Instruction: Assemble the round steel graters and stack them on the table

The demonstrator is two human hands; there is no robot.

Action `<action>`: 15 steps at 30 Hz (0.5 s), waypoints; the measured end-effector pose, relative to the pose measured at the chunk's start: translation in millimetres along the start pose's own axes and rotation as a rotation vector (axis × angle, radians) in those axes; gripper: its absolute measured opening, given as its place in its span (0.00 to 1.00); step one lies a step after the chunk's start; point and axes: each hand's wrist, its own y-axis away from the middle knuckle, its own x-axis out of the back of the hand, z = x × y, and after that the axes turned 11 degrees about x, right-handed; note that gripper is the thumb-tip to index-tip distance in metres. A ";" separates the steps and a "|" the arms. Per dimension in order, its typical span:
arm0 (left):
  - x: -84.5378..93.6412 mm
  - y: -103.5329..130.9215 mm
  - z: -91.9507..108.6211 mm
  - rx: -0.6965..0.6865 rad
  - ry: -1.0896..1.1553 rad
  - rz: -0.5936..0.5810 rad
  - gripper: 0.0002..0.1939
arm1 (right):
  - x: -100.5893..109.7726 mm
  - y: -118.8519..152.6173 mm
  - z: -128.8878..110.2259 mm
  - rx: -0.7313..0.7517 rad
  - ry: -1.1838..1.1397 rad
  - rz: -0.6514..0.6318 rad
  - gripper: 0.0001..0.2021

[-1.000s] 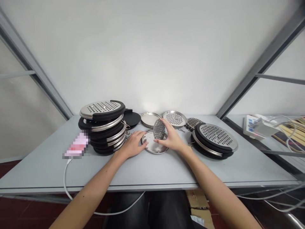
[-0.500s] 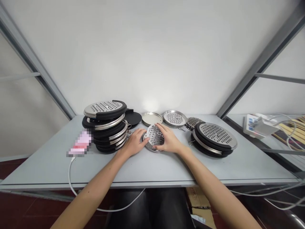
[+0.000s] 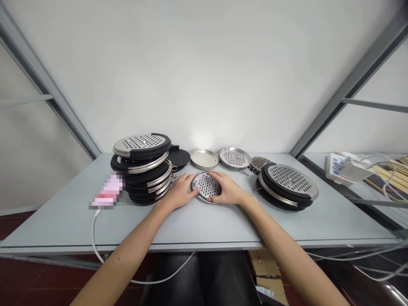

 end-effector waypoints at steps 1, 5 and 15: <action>-0.2 0.3 -0.5 0.004 -0.007 -0.015 0.23 | -0.7 -0.2 -0.2 -0.001 0.000 -0.006 0.46; 0.0 0.5 -0.4 0.014 -0.023 -0.037 0.21 | -1.2 -1.2 -2.1 -0.011 0.007 -0.035 0.44; -0.6 2.5 -0.4 0.041 -0.053 -0.047 0.18 | 0.1 -2.3 -2.2 0.015 0.018 -0.070 0.43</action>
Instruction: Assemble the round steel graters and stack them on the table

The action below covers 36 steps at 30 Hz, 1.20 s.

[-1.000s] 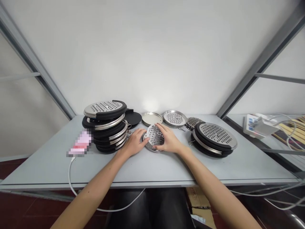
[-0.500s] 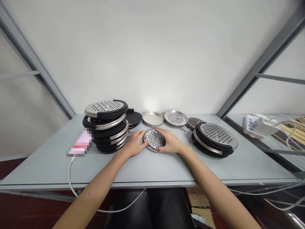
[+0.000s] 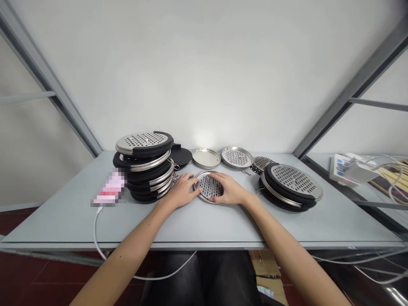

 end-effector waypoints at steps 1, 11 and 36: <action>-0.7 -0.1 -0.4 -0.003 -0.003 0.003 0.17 | -0.2 0.1 0.1 -0.002 0.003 -0.003 0.43; 0.3 -2.2 -0.2 -0.043 0.041 0.035 0.16 | -3.6 -0.6 1.7 0.022 0.002 0.017 0.42; 1.0 -2.4 0.2 -0.021 0.059 0.045 0.18 | 19.0 14.5 34.8 -0.177 0.033 0.169 0.10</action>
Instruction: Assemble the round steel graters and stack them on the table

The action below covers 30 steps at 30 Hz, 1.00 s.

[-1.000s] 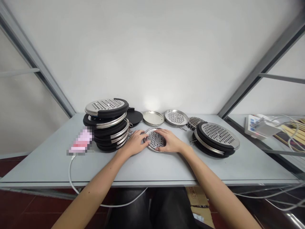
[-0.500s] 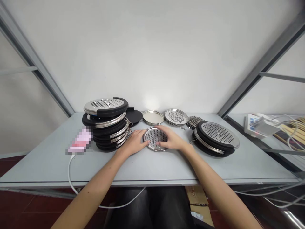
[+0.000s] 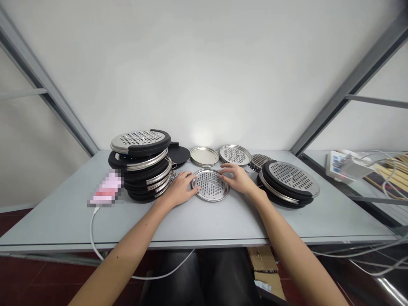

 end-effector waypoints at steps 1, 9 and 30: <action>0.0 0.0 -0.1 0.002 0.001 0.001 0.19 | 0.1 0.1 1.2 -0.009 0.005 -0.004 0.09; 0.0 0.3 -0.9 0.019 -0.017 -0.016 0.19 | -0.8 -0.6 1.6 -0.046 0.030 -0.075 0.07; -0.9 0.9 -2.4 -0.012 -0.041 -0.027 0.19 | -6.1 -2.2 -4.5 -0.079 0.003 -0.134 0.08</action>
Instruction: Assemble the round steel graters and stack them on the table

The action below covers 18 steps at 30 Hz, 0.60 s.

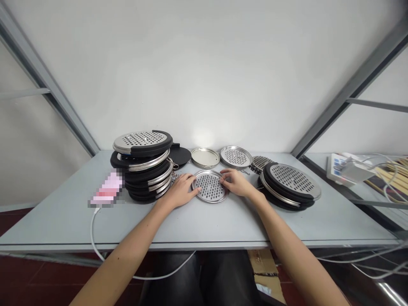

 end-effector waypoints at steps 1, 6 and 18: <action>-0.4 -0.3 -0.3 -0.007 -0.004 0.000 0.19 | 0.2 -0.3 -0.5 -0.004 -0.007 0.003 0.08; 0.2 -1.8 -0.4 -0.045 -0.003 -0.004 0.16 | 0.9 -1.2 -2.1 -0.041 0.007 0.034 0.07; 5.7 -1.2 5.0 -0.008 -0.011 -0.021 0.19 | -2.6 -2.0 -0.7 -0.034 0.001 0.049 0.06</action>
